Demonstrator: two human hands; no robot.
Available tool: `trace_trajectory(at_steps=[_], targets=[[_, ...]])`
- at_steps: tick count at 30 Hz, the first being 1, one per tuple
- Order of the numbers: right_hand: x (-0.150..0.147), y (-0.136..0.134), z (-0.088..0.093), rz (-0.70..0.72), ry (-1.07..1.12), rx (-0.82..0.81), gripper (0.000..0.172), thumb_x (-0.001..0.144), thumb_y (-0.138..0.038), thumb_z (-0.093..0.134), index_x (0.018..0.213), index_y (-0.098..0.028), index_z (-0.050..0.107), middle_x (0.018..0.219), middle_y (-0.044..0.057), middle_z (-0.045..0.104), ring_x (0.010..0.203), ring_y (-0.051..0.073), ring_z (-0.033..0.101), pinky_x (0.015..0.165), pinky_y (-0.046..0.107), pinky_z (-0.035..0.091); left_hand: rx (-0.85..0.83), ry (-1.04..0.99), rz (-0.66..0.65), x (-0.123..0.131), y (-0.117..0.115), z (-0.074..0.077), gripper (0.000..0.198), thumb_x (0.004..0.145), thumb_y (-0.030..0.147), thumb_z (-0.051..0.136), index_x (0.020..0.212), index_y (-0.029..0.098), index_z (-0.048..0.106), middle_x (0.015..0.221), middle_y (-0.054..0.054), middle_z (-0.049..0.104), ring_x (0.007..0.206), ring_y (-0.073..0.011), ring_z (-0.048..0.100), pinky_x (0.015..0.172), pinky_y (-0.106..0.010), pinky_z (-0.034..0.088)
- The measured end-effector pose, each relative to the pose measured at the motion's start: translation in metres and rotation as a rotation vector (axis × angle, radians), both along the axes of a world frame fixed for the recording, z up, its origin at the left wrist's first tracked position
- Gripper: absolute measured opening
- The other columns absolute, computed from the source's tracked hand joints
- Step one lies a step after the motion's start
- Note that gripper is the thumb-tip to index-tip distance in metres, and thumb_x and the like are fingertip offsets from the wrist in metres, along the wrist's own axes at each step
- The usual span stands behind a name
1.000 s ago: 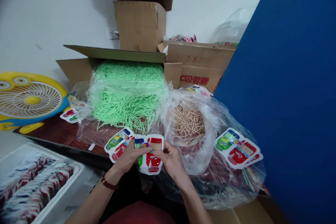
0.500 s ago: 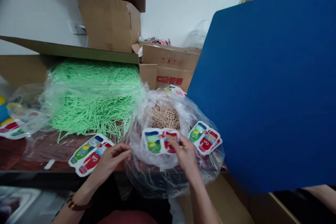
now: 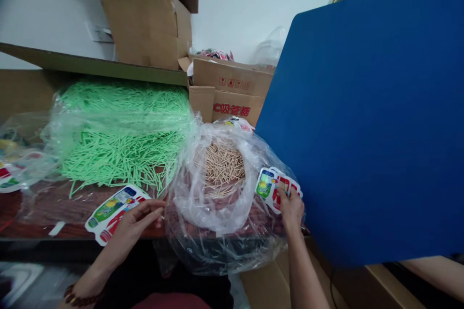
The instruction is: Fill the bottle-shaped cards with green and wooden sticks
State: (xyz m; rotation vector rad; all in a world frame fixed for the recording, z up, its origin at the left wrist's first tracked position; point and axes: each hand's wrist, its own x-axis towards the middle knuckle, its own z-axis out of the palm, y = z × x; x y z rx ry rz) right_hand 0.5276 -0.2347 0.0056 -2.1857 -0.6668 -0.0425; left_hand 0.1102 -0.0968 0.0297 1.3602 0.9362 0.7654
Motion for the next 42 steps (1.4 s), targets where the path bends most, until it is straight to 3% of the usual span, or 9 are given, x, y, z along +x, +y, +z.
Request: trace_trajectory(at_steps=[3,10,13,19,24,29,35,38,42], targets=[[0.000,-0.002,-0.008,-0.121,-0.031,-0.209,0.052,0.078,-0.054,0.050,0.110,-0.015,0.064,0.086,0.014,0.070,0.074,0.026,0.062,0.065,0.033,0.043,0.069,0.058,0.121,-0.023,0.009,-0.005,0.031,0.076,0.043,0.066,0.096,0.018,0.065,0.069,0.001,0.065,0.066,-0.0162,0.061,0.067,-0.027,0.050],[-0.022,-0.002,0.017,-0.226,-0.337,-0.072,0.056,0.083,-0.052,0.043,0.122,-0.014,0.055,0.113,0.019,0.058,0.100,0.033,0.055,0.079,0.042,0.042,0.427,0.577,0.539,-0.103,0.048,-0.039,0.036,0.078,0.050,0.055,0.098,0.022,0.067,0.091,-0.004,0.071,0.084,-0.0259,0.066,0.077,-0.036,0.051],[-0.045,0.023,0.028,-0.061,-0.443,0.049,0.045,0.084,-0.044,0.043,0.114,-0.014,0.059,0.113,0.018,0.056,0.109,0.033,0.050,0.090,0.046,0.039,0.707,0.784,0.494,-0.117,0.056,-0.048,0.040,0.082,0.047,0.051,0.105,0.018,0.066,0.099,-0.010,0.068,0.094,-0.0289,0.062,0.087,-0.041,0.047],[-0.159,0.111,0.040,0.709,-0.456,0.323,0.024,0.088,-0.026,0.046,0.105,-0.018,0.061,0.113,0.012,0.058,0.110,0.025,0.052,0.096,0.043,0.041,0.654,1.065,0.464,-0.101,0.060,-0.045,0.039,0.085,0.044,0.054,0.117,0.024,0.062,0.113,-0.010,0.062,0.103,-0.0311,0.055,0.086,-0.045,0.043],[-0.264,0.179,0.047,1.277,-0.356,0.124,0.025,0.090,-0.014,0.040,0.105,-0.018,0.060,0.106,0.008,0.063,0.103,0.017,0.056,0.091,0.030,0.043,0.540,1.050,0.417,-0.097,0.071,-0.040,0.039,0.084,0.040,0.059,0.119,0.023,0.061,0.117,-0.010,0.058,0.110,-0.0303,0.053,0.088,-0.042,0.042],[-0.302,0.222,0.052,1.320,-0.412,-0.468,0.024,0.089,-0.016,0.041,0.097,-0.017,0.064,0.098,0.009,0.068,0.093,0.019,0.062,0.078,0.028,0.045,0.520,1.046,0.391,-0.103,0.077,-0.042,0.037,0.084,0.039,0.059,0.118,0.025,0.061,0.116,-0.009,0.059,0.107,-0.0297,0.053,0.088,-0.041,0.041],[-0.302,0.194,0.031,1.370,-0.500,-0.737,0.018,0.077,-0.023,0.055,0.086,-0.016,0.069,0.085,0.012,0.072,0.078,0.028,0.067,0.066,0.033,0.044,0.525,1.056,0.370,-0.105,0.075,-0.044,0.039,0.086,0.039,0.055,0.124,0.026,0.058,0.115,-0.009,0.061,0.104,-0.0296,0.051,0.083,-0.041,0.039],[-0.295,0.182,0.023,1.376,-0.498,-0.772,0.020,0.076,-0.018,0.051,0.086,-0.017,0.068,0.089,0.010,0.072,0.080,0.026,0.067,0.065,0.030,0.042,0.494,1.028,0.367,-0.104,0.075,-0.042,0.039,0.086,0.038,0.055,0.123,0.026,0.058,0.113,-0.009,0.061,0.104,-0.0301,0.051,0.082,-0.041,0.039],[-0.289,0.207,0.040,1.379,-0.293,-0.615,0.020,0.082,-0.021,0.046,0.083,-0.020,0.066,0.082,0.003,0.071,0.075,0.017,0.064,0.062,0.024,0.038,0.481,0.979,0.370,-0.104,0.074,-0.040,0.038,0.085,0.037,0.056,0.122,0.026,0.059,0.114,-0.008,0.061,0.105,-0.0304,0.051,0.080,-0.041,0.038]])
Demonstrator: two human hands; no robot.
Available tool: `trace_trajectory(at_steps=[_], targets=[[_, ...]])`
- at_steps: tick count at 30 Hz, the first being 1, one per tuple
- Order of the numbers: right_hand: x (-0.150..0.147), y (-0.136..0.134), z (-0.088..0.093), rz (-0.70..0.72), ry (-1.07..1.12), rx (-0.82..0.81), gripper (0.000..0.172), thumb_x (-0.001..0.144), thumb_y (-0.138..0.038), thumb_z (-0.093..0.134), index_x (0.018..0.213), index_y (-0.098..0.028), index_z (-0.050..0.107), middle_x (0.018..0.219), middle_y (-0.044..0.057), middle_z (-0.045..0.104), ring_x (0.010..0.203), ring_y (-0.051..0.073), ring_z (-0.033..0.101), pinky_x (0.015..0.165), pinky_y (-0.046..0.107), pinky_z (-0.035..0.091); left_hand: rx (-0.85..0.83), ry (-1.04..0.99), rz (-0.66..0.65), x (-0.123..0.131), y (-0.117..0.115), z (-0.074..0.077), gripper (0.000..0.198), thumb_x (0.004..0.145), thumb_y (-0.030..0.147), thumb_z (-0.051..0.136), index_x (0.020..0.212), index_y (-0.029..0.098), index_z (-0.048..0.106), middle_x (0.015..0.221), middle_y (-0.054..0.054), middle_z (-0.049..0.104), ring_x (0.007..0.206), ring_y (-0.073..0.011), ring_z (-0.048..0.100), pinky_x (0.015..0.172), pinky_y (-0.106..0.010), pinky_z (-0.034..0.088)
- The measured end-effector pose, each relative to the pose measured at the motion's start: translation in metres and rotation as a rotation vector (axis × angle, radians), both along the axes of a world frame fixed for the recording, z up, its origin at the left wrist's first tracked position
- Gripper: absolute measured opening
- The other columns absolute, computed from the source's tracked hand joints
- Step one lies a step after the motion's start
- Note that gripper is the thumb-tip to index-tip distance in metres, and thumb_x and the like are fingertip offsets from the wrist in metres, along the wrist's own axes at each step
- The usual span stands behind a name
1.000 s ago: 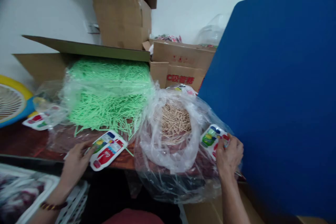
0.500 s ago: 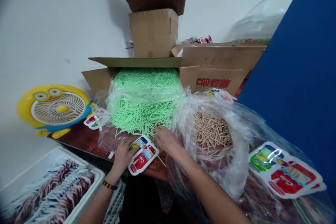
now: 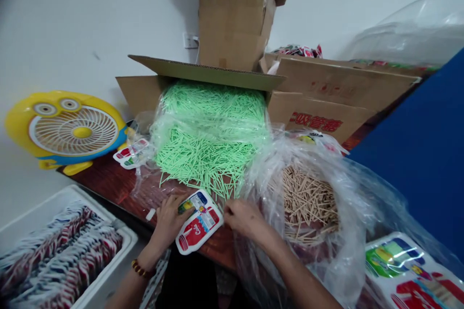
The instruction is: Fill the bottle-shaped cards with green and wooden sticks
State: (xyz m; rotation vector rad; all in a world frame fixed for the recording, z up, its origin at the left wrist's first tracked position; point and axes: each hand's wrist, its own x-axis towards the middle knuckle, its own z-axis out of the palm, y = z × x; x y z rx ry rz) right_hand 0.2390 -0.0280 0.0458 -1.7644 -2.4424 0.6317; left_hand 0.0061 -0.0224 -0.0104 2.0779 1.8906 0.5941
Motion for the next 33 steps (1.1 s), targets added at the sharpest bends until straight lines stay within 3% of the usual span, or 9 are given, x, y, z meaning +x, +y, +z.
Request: trace_trajectory(at_steps=[4,9,14,22,25,28,33], targets=[[-0.013,0.053,0.018,-0.103,-0.054,0.093,0.023,0.087,-0.023,0.041,0.092,-0.021,0.064,0.092,0.004,0.071,0.085,0.017,0.064,0.069,0.023,0.039,-0.001,-0.029,0.023,-0.001,0.003,0.000,0.036,0.085,0.037,0.057,0.119,0.025,0.059,0.115,-0.008,0.061,0.106,-0.0301,0.051,0.081,-0.041,0.038],[-0.029,0.095,0.000,-0.182,-0.231,0.042,0.029,0.089,-0.029,0.042,0.098,-0.014,0.066,0.102,0.016,0.069,0.095,0.026,0.065,0.073,0.030,0.042,0.040,0.054,0.013,0.002,0.022,0.007,0.024,0.091,0.032,0.047,0.105,0.024,0.065,0.106,-0.008,0.063,0.102,-0.0293,0.051,0.079,-0.040,0.037],[-0.029,0.099,-0.017,-0.159,-0.263,0.000,0.031,0.089,-0.037,0.045,0.096,-0.015,0.066,0.103,0.014,0.070,0.098,0.025,0.065,0.076,0.030,0.043,0.032,0.119,-0.080,0.017,0.044,0.014,0.025,0.093,0.027,0.042,0.097,0.024,0.067,0.098,-0.008,0.065,0.095,-0.0288,0.052,0.077,-0.041,0.036],[-0.043,0.105,-0.013,-0.167,-0.253,-0.036,0.037,0.087,-0.046,0.046,0.101,-0.016,0.063,0.105,0.014,0.070,0.102,0.027,0.063,0.084,0.036,0.041,-0.014,0.005,-0.164,0.041,0.060,0.013,0.026,0.091,0.018,0.042,0.101,0.022,0.065,0.107,-0.011,0.064,0.101,-0.0280,0.053,0.083,-0.042,0.038],[-0.049,0.104,-0.014,-0.186,-0.262,-0.019,0.037,0.084,-0.041,0.050,0.107,-0.014,0.060,0.110,0.017,0.068,0.105,0.030,0.062,0.089,0.040,0.039,-0.034,-0.039,-0.188,0.041,0.064,0.009,0.033,0.091,0.014,0.039,0.114,0.023,0.061,0.113,-0.009,0.065,0.105,-0.0244,0.055,0.086,-0.038,0.039],[-0.053,0.103,-0.018,-0.190,-0.263,-0.027,0.034,0.085,-0.035,0.049,0.109,-0.013,0.058,0.111,0.019,0.066,0.106,0.031,0.062,0.091,0.043,0.038,-0.037,-0.085,-0.201,0.034,0.059,0.009,0.035,0.092,0.014,0.037,0.119,0.024,0.058,0.114,-0.007,0.066,0.107,-0.0221,0.056,0.089,-0.036,0.039],[-0.064,0.106,-0.028,-0.231,-0.273,-0.047,0.027,0.088,-0.020,0.041,0.108,-0.011,0.058,0.108,0.018,0.066,0.103,0.031,0.063,0.093,0.049,0.036,0.039,-0.095,-0.137,0.024,0.035,0.010,0.037,0.089,0.014,0.043,0.121,0.025,0.056,0.114,-0.007,0.063,0.108,-0.0257,0.051,0.088,-0.041,0.036]])
